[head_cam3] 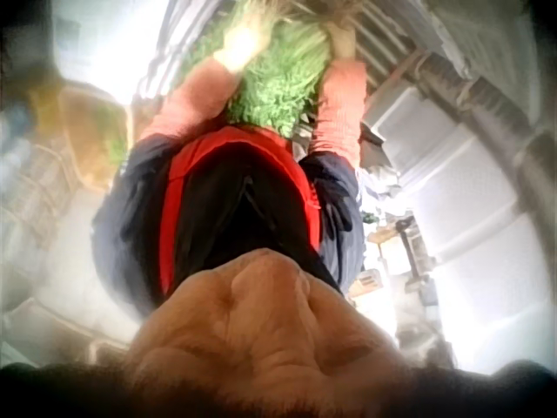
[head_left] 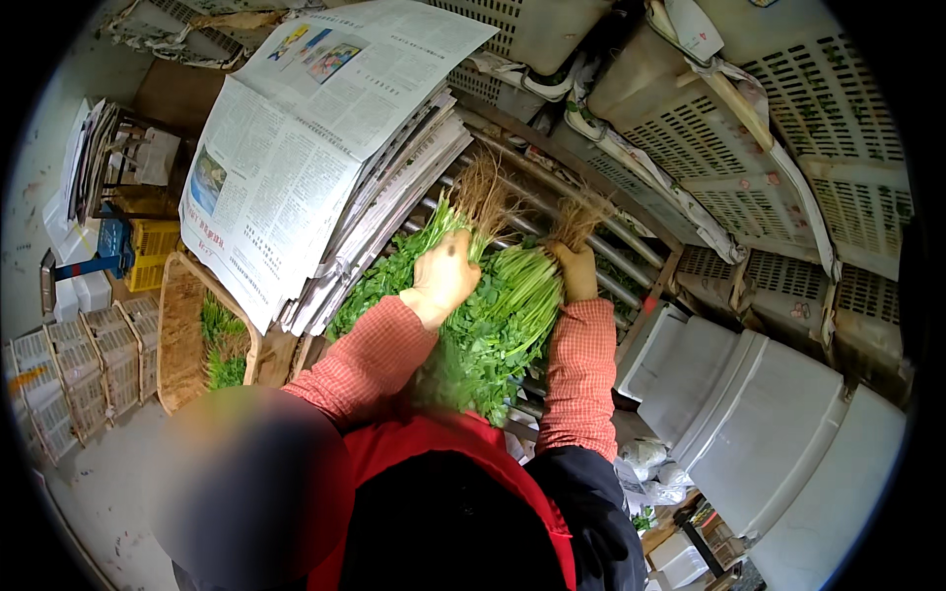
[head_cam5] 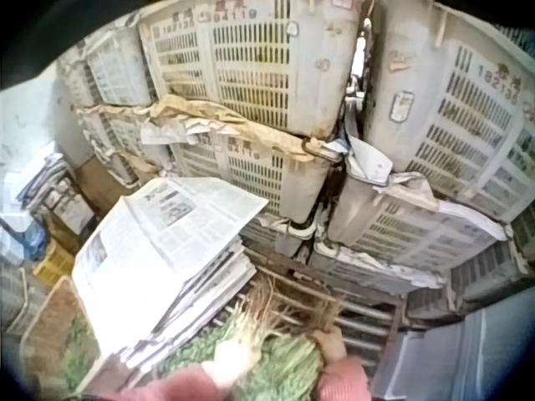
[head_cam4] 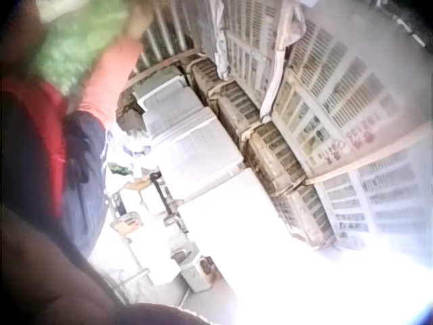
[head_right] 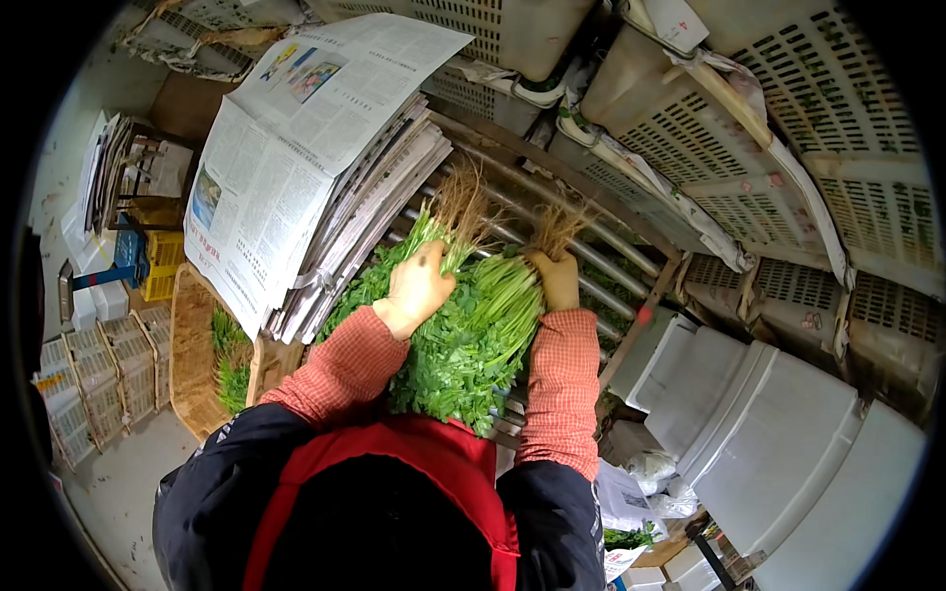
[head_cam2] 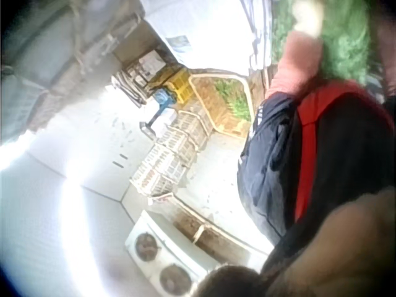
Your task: The person gathers leafy green vegetables, aligns them into bundles, and ties them with thin strips. The person places the tied bundles into a plastic crate and repeats the process with additional greens.
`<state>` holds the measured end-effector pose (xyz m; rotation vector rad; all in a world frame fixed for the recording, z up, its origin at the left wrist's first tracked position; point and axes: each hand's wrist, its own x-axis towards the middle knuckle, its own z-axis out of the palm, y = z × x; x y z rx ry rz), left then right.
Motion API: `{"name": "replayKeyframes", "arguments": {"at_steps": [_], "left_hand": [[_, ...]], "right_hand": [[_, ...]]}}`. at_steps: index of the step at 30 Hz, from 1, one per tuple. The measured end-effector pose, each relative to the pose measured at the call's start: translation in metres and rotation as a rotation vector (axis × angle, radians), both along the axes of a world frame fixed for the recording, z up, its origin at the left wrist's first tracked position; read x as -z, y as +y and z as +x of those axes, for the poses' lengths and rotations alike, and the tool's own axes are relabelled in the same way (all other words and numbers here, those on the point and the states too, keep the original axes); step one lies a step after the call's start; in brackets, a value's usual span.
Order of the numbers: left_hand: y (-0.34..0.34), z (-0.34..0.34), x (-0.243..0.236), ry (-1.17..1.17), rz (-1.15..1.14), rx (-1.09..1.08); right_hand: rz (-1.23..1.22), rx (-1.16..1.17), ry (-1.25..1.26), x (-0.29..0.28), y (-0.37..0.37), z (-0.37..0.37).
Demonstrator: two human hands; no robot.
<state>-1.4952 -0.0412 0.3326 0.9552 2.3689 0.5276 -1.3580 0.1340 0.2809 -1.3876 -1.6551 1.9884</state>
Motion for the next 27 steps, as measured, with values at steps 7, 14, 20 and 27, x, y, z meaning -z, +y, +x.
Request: {"name": "replayKeyframes", "arguments": {"at_steps": [7,14,20,27], "left_hand": [[0.000,0.007,0.004,0.017,0.021,-0.045],[0.011,0.004,-0.040,0.166,0.316,0.139],[0.059,0.002,0.010,-0.139,-0.167,0.536],[0.037,-0.002,0.008,-0.832,0.154,-0.115]], "right_hand": [[-0.069,-0.004,0.143,-0.020,-0.006,0.004],[-0.020,0.039,0.317,-0.028,-0.018,0.030],[0.033,0.009,0.361,-0.041,-0.023,0.030],[0.024,-0.001,0.199,-0.039,-0.018,0.019]]}}
